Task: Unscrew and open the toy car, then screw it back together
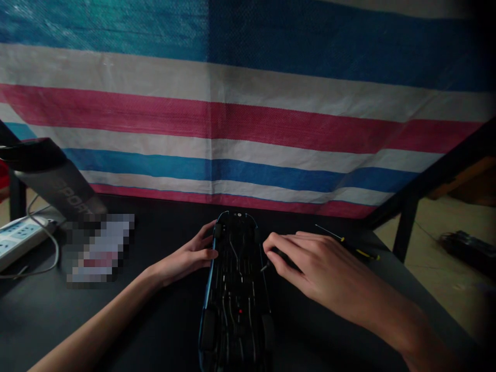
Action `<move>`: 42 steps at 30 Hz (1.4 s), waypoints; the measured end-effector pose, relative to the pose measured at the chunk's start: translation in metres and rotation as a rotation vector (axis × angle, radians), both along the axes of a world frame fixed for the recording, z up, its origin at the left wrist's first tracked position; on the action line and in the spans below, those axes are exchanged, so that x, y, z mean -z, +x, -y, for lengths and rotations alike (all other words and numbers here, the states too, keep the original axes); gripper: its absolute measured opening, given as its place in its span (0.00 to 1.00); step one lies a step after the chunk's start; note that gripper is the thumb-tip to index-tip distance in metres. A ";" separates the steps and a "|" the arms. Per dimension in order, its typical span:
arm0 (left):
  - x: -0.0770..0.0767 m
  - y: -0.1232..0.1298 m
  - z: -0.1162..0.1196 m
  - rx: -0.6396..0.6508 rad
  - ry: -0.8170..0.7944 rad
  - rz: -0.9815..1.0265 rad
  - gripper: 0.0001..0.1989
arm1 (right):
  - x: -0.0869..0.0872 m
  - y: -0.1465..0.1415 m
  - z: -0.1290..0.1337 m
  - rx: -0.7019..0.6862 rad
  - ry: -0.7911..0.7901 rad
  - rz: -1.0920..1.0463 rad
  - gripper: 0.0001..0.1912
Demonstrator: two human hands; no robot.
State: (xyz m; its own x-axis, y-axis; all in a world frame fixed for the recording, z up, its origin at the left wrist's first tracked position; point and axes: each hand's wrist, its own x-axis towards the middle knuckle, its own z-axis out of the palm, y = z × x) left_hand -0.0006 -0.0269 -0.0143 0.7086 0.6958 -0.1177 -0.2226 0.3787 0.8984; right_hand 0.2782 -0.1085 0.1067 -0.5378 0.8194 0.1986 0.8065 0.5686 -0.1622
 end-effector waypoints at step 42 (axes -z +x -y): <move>-0.004 0.000 0.000 0.003 0.022 -0.013 0.41 | 0.001 -0.003 -0.003 -0.027 0.019 -0.070 0.10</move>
